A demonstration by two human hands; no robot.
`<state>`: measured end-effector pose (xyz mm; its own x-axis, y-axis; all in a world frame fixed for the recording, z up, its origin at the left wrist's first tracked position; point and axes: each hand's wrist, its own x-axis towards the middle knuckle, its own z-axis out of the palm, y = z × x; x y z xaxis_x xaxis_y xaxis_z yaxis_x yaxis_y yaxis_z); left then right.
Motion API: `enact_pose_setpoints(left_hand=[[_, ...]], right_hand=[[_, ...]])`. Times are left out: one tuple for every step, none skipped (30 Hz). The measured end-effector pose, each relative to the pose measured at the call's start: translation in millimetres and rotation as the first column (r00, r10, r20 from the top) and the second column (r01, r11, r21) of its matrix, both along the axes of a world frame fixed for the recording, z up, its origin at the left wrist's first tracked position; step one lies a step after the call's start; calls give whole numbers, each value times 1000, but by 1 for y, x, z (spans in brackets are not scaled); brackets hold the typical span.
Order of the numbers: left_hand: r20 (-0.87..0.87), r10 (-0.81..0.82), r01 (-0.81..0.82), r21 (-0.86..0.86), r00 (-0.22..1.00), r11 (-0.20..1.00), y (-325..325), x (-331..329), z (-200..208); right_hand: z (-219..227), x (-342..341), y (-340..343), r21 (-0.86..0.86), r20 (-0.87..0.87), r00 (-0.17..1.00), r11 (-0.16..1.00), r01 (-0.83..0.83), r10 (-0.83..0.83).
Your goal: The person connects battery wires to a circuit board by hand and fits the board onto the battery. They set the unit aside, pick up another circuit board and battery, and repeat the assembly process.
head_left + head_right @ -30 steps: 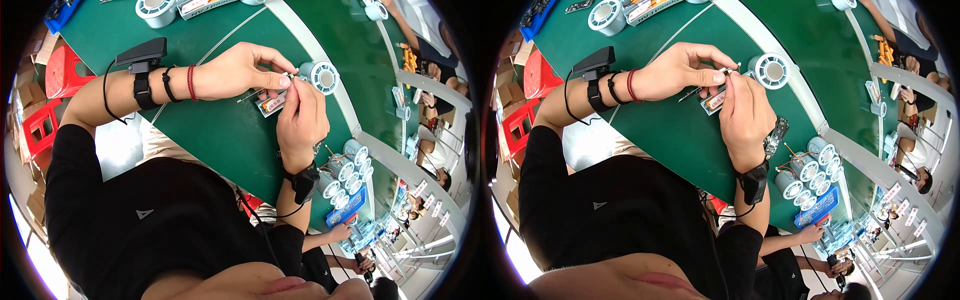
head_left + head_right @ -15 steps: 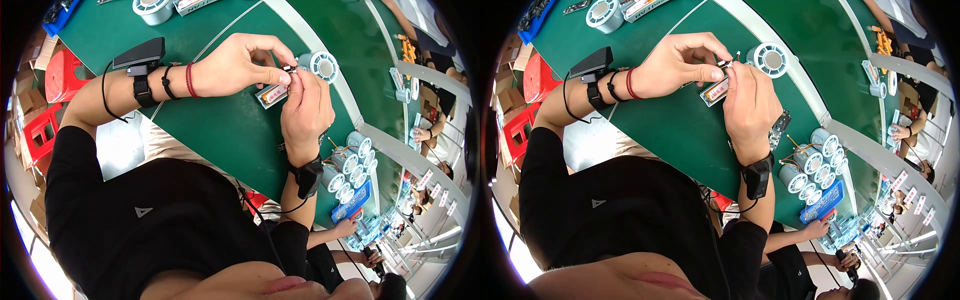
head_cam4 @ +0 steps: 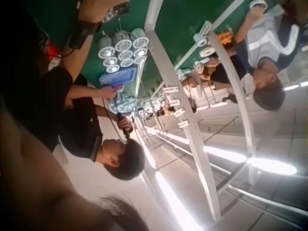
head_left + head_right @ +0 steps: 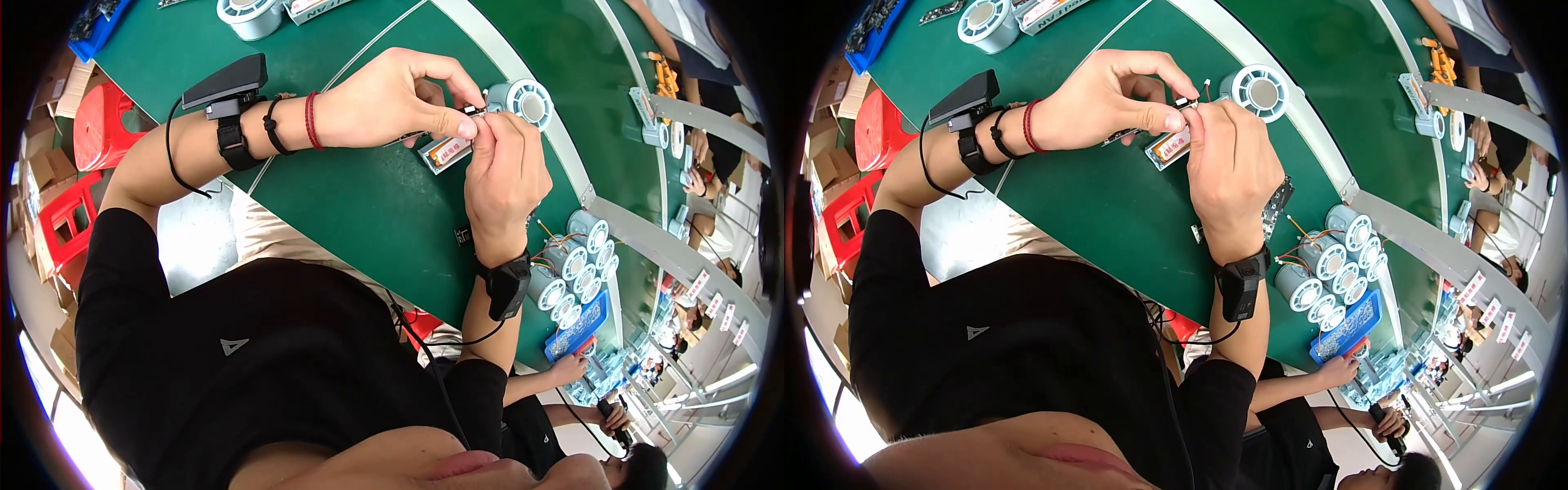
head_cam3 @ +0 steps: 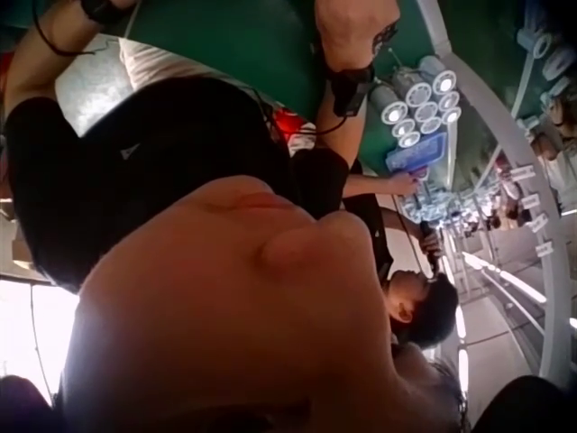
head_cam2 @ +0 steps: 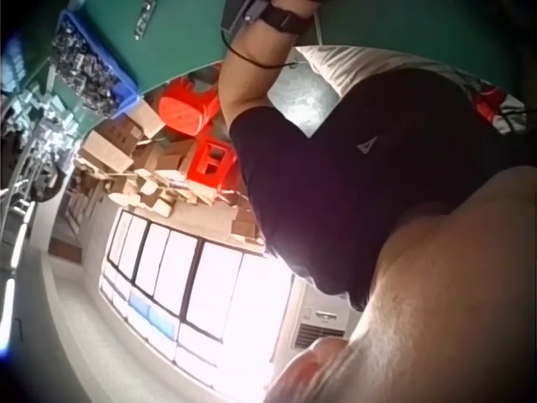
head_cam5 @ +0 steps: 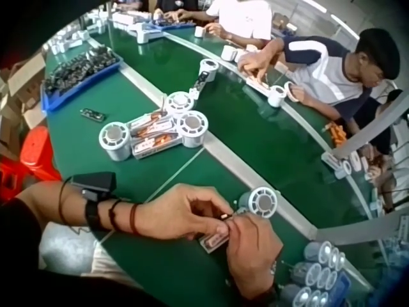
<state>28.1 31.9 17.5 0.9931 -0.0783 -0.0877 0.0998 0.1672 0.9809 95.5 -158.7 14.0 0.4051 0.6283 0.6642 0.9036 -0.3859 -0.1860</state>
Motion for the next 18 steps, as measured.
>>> enact_pose_setpoints(left_hand=[[-44, -26, 26, -1, 999, 1000, 0, 1, 5], [-80, -61, 61, -6, 995, 998, 0, 4, 7], [-112, -100, 99, -15, 989, 995, 1, 7, 9], [-127, -81, 85, 29, 989, 996, 4, 8, 7], [-142, -58, 68, 70, 988, 995, 10, 3, 3], [-144, -84, 91, 41, 986, 995, 12, 1, 4], [-157, -89, 95, 29, 984, 995, 16, -2, 3], [-133, -115, 118, 11, 984, 993, 16, -1, -1], [-147, -144, 142, -26, 979, 990, 15, 1, -5], [-173, -160, 153, -52, 972, 987, 17, 0, -7], [-200, -173, 161, -75, 964, 984, 18, 1, -8], [-191, -177, 166, -73, 965, 983, 18, 3, -9], [-195, -185, 174, -72, 963, 982, 17, 3, -9], [-201, -193, 182, -69, 960, 981, 17, 4, -9], [-208, -200, 190, -66, 958, 980, 17, 4, -9], [-207, -199, 189, -64, 958, 980, 18, 4, -9], [-219, -214, 204, -67, 952, 977, 20, 4, -9], [-231, -229, 218, -71, 946, 973, 22, 4, -8]], right_hand=[[3, 1, -4, -19, 3, 1000, 1000, 4, -4], [4, 4, -10, -43, 12, 1000, 999, 17, -17], [4, 5, -9, -18, -8, 999, 999, -36, 36], [3, 9, -7, -5, -14, 997, 997, -80, 79], [3, 11, -2, 17, 4, 994, 994, -106, 106], [3, 10, -2, 29, 18, 993, 992, -121, 120], [-2, 9, -1, 25, 35, 990, 991, -134, 133], [-5, 11, 1, 30, 55, 986, 987, -157, 155], [-3, 12, -3, 10, 74, 988, 990, -137, 136], [-4, 11, -4, 5, 76, 987, 990, -142, 142], [-5, 10, -5, 4, 78, 986, 989, -150, 149], [-5, 11, -6, 5, 79, 984, 987, -159, 158], [-4, 12, -7, 6, 82, 984, 987, -159, 158], [-4, 12, -7, 0, 83, 983, 987, -162, 162], [-4, 12, -8, -5, 82, 983, 986, -166, 166], [-4, 13, -8, -10, 82, 982, 985, -170, 171], [-3, 13, -9, -8, 83, 982, 985, -171, 171], [-3, 13, -9, -1, 73, 980, 983, -183, 183]])
